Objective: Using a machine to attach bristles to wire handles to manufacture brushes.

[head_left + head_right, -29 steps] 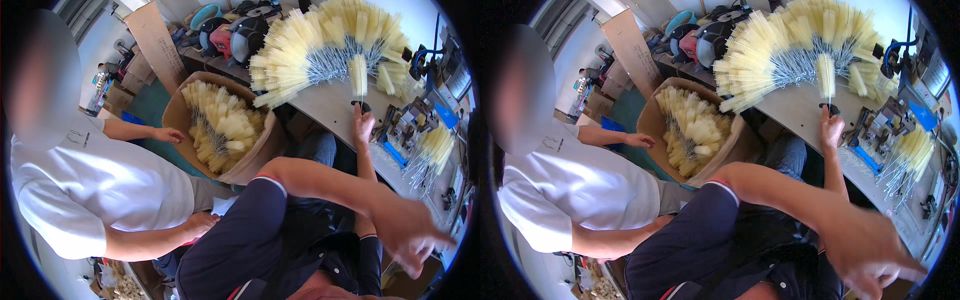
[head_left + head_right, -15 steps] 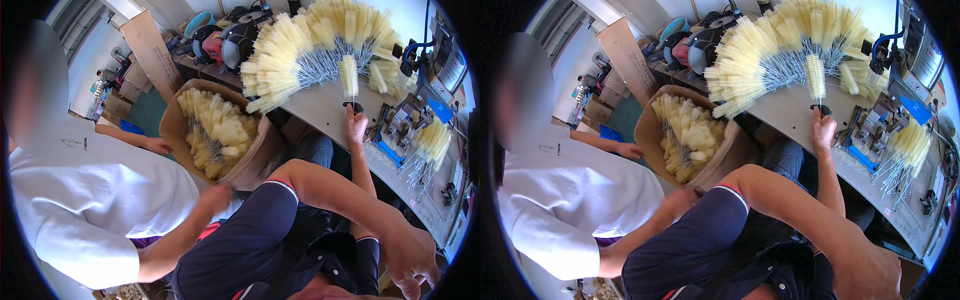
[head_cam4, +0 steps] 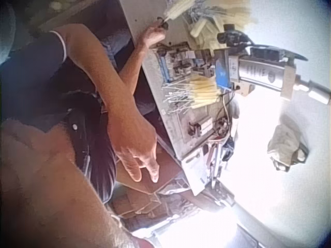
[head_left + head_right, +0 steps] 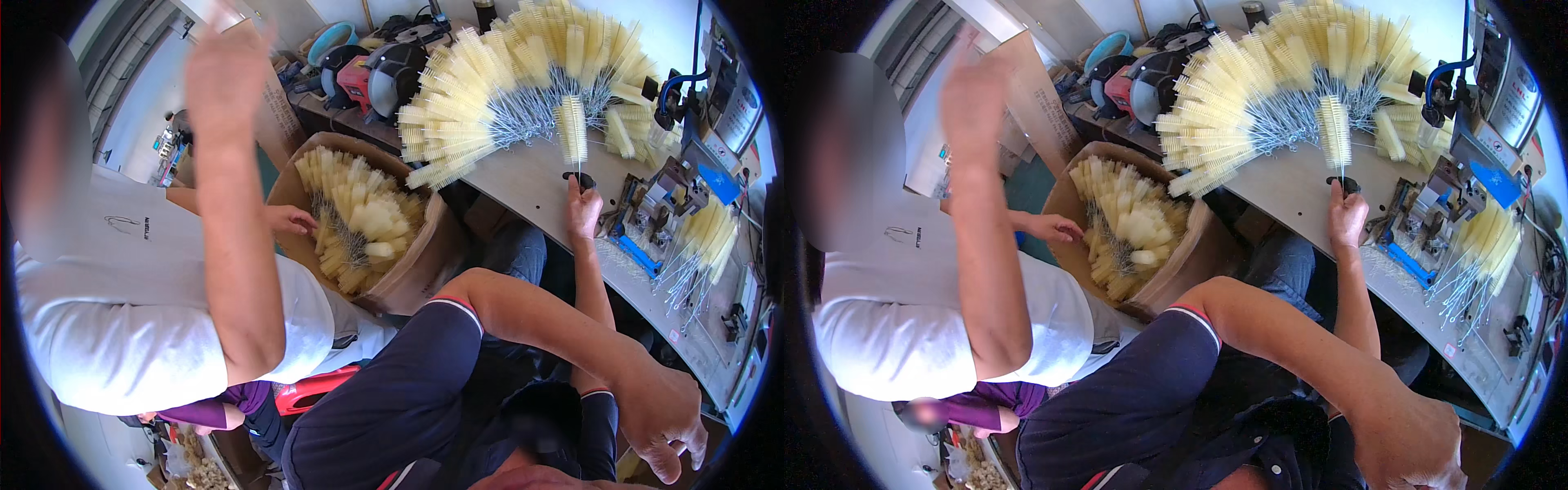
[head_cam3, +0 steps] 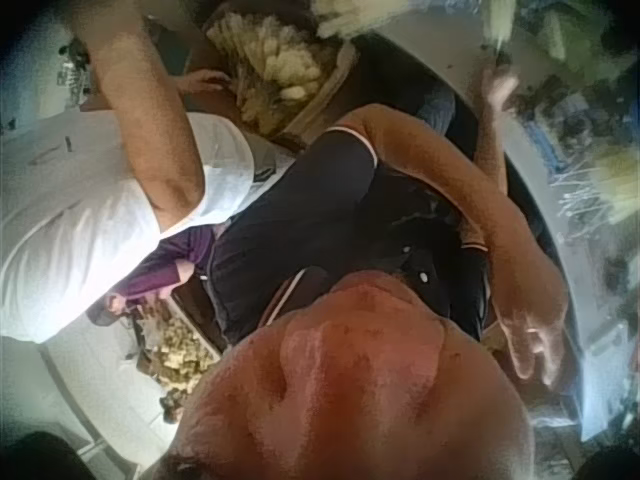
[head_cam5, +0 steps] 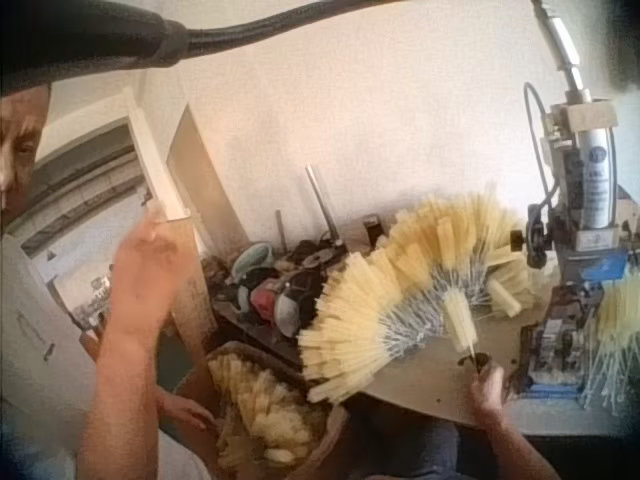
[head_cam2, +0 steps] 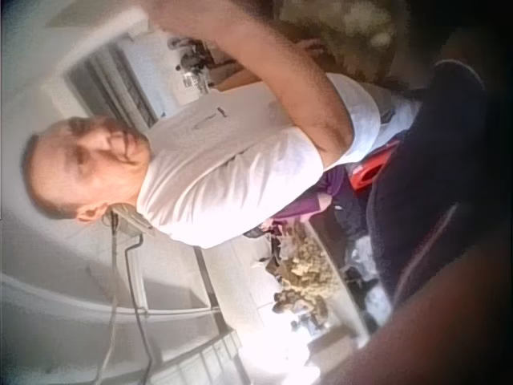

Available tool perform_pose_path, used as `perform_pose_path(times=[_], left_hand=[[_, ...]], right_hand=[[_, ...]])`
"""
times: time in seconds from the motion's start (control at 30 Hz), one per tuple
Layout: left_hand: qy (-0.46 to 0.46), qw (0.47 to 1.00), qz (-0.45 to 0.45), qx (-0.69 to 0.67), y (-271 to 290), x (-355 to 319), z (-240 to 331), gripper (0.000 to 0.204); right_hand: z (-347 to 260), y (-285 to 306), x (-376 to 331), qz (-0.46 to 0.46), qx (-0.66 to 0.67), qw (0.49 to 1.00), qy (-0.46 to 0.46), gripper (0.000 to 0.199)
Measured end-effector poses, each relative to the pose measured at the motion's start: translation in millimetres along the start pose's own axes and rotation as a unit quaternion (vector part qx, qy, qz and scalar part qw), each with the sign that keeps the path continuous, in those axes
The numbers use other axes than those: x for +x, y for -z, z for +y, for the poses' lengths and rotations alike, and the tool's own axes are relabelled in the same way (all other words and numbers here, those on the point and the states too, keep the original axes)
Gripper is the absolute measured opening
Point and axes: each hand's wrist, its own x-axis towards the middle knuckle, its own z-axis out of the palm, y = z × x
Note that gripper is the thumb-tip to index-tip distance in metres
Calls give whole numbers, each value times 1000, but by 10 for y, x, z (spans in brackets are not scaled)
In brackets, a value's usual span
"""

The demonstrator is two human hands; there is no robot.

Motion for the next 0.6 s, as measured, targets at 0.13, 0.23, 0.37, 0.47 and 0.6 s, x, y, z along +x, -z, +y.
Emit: perform_pose_path(times=[0.13, 0.23, 0.37, 0.47, 0.6], left_hand=[[12, 999, 40, -33, 152, 55, 369, 47], [23, 996, 72, -53, 248, 27, 533, 56], [28, 990, 103, -88, 317, -100, 588, 51], [12, 985, 163, -59, 344, -277, 591, 38], [93, 974, 200, -42, 409, -428, 589, 39]], right_hand=[[40, -3, 2, 9, 0, 1000, 9, 56], [14, -40, -9, 12, 19, 1000, 11, 57], [36, -3, -3, 16, 6, 1000, 9, 56], [-31, 64, -11, 8, -1, 1000, -2, 54], [-137, -194, -39, -16, 40, 999, 1, 55]])
